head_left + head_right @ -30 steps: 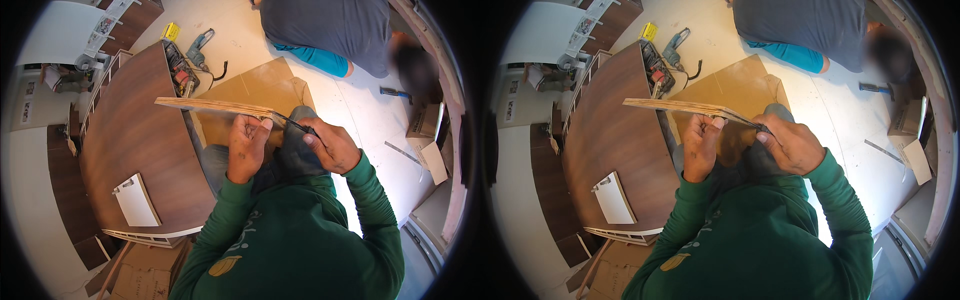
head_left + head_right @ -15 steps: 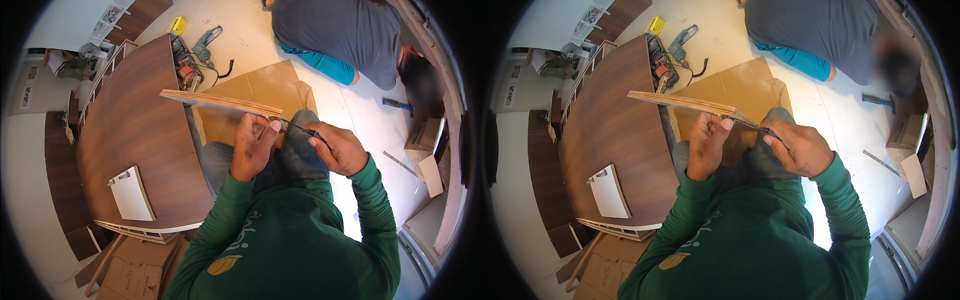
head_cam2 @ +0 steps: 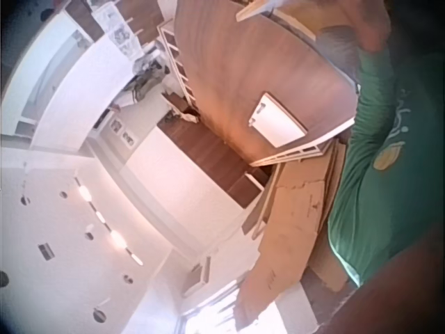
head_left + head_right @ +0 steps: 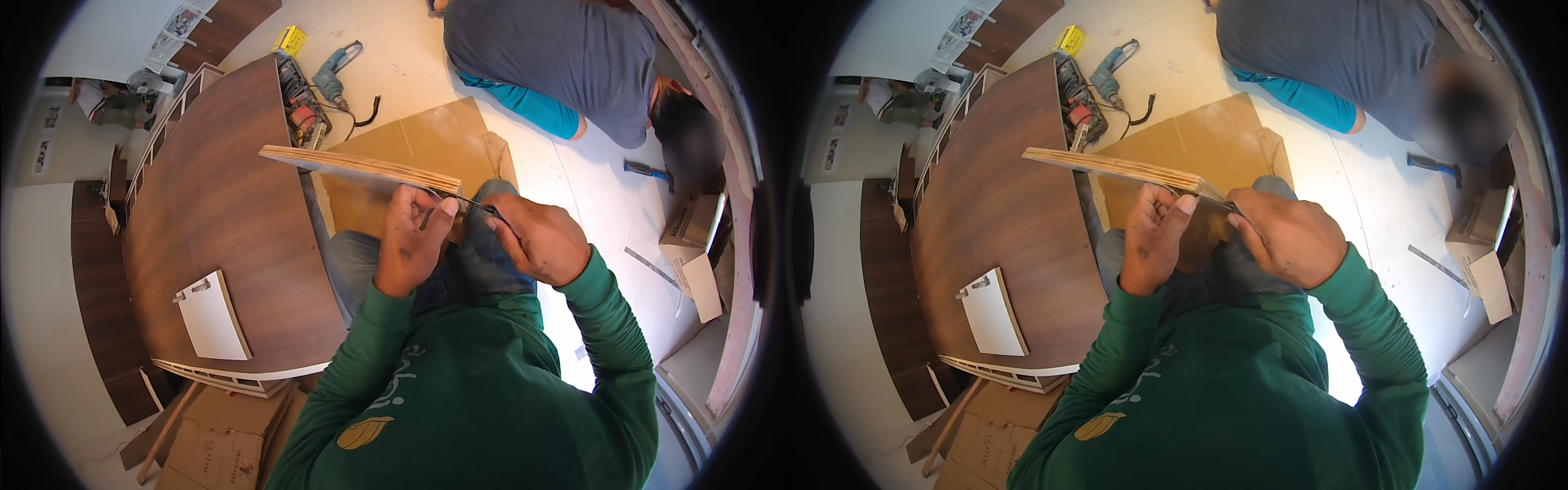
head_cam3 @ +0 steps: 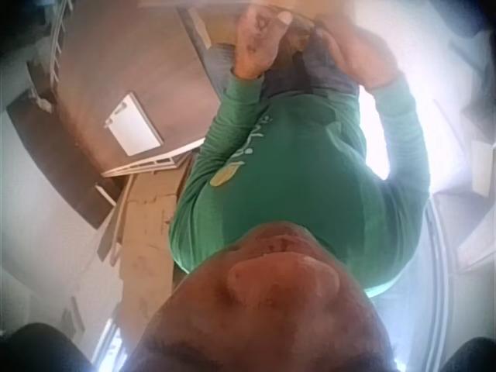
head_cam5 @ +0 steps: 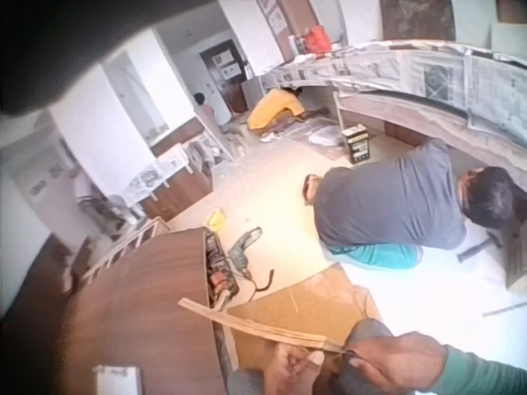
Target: The person sits on the floor and uses a utility knife to trim the edges of a white particle board panel. They repeatedly score the edge and snap off thin strips of material to clean up the cut.
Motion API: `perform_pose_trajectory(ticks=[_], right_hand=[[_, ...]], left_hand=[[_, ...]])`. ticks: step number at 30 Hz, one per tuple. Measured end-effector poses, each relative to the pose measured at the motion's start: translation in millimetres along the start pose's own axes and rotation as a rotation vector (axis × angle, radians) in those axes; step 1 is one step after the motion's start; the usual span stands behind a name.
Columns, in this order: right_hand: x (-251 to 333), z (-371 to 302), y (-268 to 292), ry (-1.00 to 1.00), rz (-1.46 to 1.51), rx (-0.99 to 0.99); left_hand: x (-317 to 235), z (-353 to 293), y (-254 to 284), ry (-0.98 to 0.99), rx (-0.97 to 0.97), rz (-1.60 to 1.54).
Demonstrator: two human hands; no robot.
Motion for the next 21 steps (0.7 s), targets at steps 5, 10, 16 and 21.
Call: perform_pose_trajectory(ticks=[5, 10, 16, 21], right_hand=[[0.0, -4.9, 2.9, -0.037, -0.092, 0.044], [-9.1, -22.1, 13.6, -0.121, -0.215, 0.139], [-7.4, -46.3, 28.9, -0.083, -0.112, 0.055], [3.3, -32.0, 19.4, -0.042, -0.031, -0.05]], left_hand=[[0.6, -0.7, 4.3, 0.024, 0.019, 0.096], [-1.6, -0.3, 3.5, 0.009, 0.017, 0.05], [-4.1, 1.8, 2.1, -0.048, -0.004, 0.074], [3.6, 4.4, 5.2, -0.049, 0.012, 0.066]])
Point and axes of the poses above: each hand's wrist, its own z-axis towards the middle knuckle, its own y-axis out of the back of the hand, x = y × z, the point moved 4 cm from there along z, towards the middle knuckle, and after that the axes turned 10 degrees about z, right-handed, at the moved point
